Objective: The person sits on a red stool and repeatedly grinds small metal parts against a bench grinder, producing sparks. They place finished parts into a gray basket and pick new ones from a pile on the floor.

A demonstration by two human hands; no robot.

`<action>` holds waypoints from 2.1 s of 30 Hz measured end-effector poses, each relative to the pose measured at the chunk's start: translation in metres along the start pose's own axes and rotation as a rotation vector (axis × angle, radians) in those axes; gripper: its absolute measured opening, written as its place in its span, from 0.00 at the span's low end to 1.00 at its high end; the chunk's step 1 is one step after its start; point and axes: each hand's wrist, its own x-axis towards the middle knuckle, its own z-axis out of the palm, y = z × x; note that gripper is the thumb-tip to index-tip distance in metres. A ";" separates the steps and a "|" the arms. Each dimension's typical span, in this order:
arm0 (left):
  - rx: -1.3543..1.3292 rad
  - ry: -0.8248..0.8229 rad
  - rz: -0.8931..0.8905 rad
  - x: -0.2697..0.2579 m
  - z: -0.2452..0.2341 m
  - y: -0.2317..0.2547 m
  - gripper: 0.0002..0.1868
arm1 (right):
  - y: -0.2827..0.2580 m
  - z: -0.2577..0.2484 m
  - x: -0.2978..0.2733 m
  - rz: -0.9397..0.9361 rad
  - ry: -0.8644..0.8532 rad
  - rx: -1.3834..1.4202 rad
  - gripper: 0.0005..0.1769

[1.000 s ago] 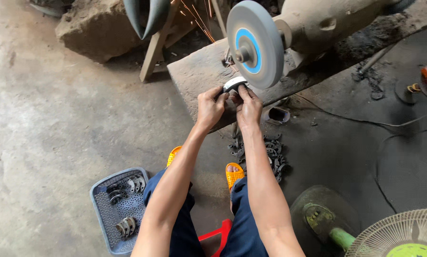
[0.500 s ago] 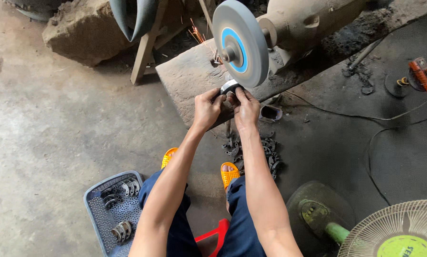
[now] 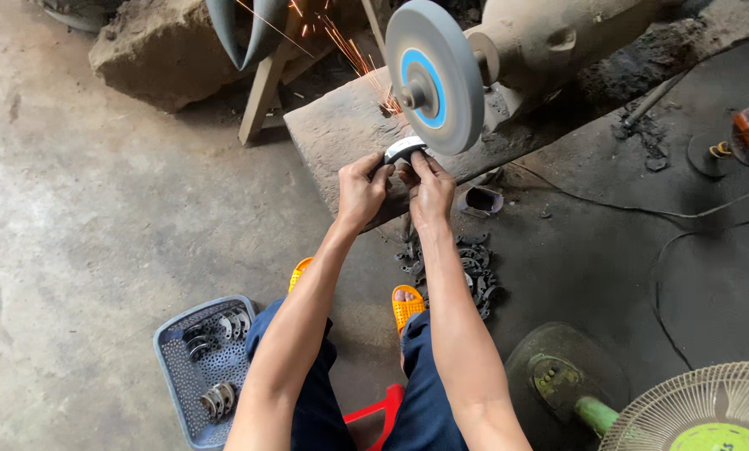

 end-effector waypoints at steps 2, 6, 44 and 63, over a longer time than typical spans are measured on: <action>0.010 -0.001 0.006 0.001 -0.001 0.005 0.08 | -0.002 0.002 -0.004 0.006 -0.003 0.000 0.05; -0.019 -0.017 0.006 0.000 0.011 -0.010 0.09 | 0.005 -0.014 0.009 -0.005 0.036 0.041 0.05; -0.060 -0.044 -0.048 -0.007 0.041 0.006 0.07 | -0.045 -0.004 -0.012 -0.112 -0.005 0.062 0.06; 0.009 -0.063 0.100 -0.013 0.004 0.001 0.08 | -0.031 -0.019 -0.021 0.097 -0.097 0.137 0.08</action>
